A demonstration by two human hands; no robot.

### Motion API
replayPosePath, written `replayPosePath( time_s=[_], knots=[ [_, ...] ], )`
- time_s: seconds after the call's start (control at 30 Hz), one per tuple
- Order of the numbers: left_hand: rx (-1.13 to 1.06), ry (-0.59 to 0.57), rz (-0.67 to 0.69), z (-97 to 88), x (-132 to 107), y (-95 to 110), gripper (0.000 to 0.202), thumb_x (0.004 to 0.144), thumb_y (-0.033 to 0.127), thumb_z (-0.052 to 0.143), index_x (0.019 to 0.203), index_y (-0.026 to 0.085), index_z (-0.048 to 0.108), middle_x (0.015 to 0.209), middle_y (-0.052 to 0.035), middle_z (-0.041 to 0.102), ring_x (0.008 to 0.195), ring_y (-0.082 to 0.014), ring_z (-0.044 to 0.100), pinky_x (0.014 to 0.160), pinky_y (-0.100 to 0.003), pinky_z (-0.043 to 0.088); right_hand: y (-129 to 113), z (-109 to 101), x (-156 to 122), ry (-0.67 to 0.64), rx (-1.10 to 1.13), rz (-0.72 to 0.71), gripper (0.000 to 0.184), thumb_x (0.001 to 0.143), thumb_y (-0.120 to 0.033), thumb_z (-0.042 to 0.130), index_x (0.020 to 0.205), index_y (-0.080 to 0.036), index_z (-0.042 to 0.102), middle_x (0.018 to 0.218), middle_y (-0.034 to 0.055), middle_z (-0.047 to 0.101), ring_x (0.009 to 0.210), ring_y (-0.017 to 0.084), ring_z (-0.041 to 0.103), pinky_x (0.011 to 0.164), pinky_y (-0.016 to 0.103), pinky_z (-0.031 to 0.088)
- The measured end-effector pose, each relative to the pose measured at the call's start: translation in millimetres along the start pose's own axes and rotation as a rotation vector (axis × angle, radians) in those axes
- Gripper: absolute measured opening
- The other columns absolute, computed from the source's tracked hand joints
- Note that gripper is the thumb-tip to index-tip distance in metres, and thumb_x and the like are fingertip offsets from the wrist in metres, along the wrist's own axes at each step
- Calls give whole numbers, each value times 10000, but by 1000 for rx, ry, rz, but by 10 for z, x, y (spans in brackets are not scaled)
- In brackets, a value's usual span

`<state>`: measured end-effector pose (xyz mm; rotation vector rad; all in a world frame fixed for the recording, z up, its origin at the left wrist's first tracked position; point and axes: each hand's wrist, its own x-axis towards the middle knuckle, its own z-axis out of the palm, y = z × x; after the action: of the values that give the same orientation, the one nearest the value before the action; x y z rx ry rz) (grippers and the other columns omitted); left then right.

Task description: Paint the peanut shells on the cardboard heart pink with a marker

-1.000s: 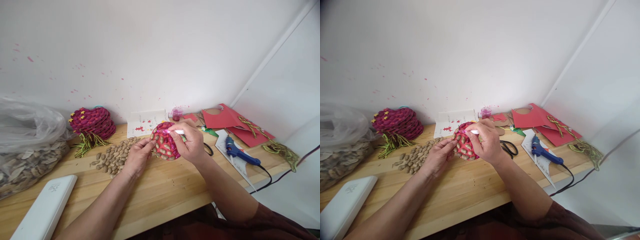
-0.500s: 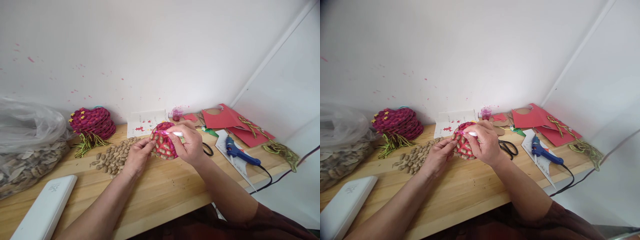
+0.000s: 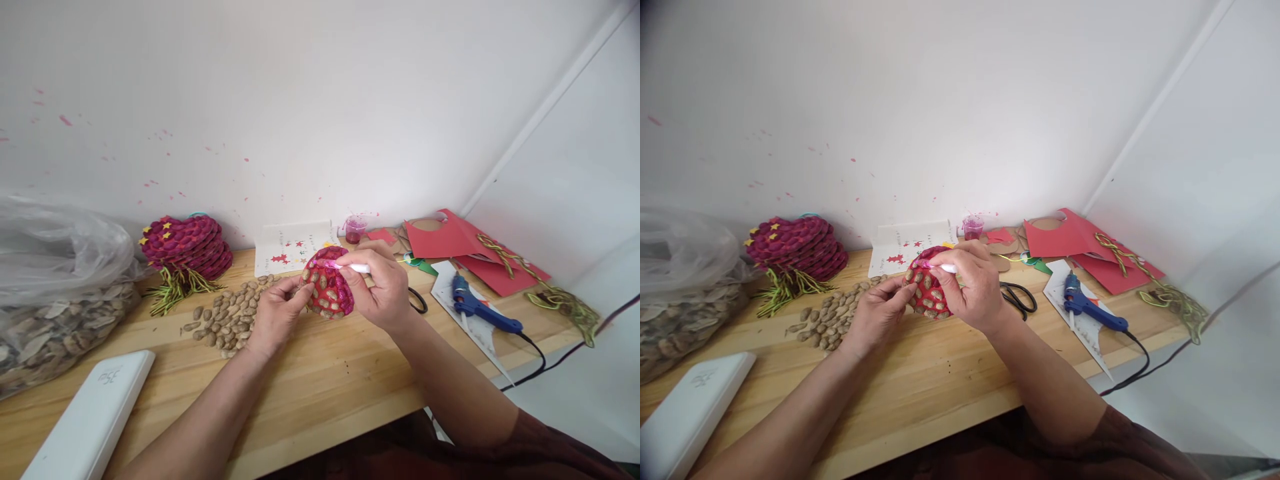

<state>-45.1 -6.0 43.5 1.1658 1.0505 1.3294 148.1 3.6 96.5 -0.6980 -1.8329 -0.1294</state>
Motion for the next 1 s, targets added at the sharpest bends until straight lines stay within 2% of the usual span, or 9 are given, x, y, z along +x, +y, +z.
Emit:
replayPosePath(
  time_s=[0.23,0.6,1.0],
  knots=[
    [71,8,60,-24,15,-46,280,782,430,826,921,188,848,861,-44,763,729,-161,604,729,-266,493,46,-8,6,21,-16,20,118,952,-157,648,1012,-240,706,901,26,774,906,200,658,840,373,566],
    [208,48,158,-40,15,-44,197,803,353,781,927,224,864,822,-32,726,772,-188,602,717,-273,463,31,-16,23,31,0,55,96,967,-191,634,987,-246,710,880,24,770,881,196,667,822,365,570],
    [200,35,146,-55,13,-65,180,816,350,779,912,222,859,831,-32,729,746,-172,596,735,-272,469,24,-23,25,13,21,75,90,969,-191,628,982,-239,703,893,28,762,887,195,662,827,369,564]
  ],
)
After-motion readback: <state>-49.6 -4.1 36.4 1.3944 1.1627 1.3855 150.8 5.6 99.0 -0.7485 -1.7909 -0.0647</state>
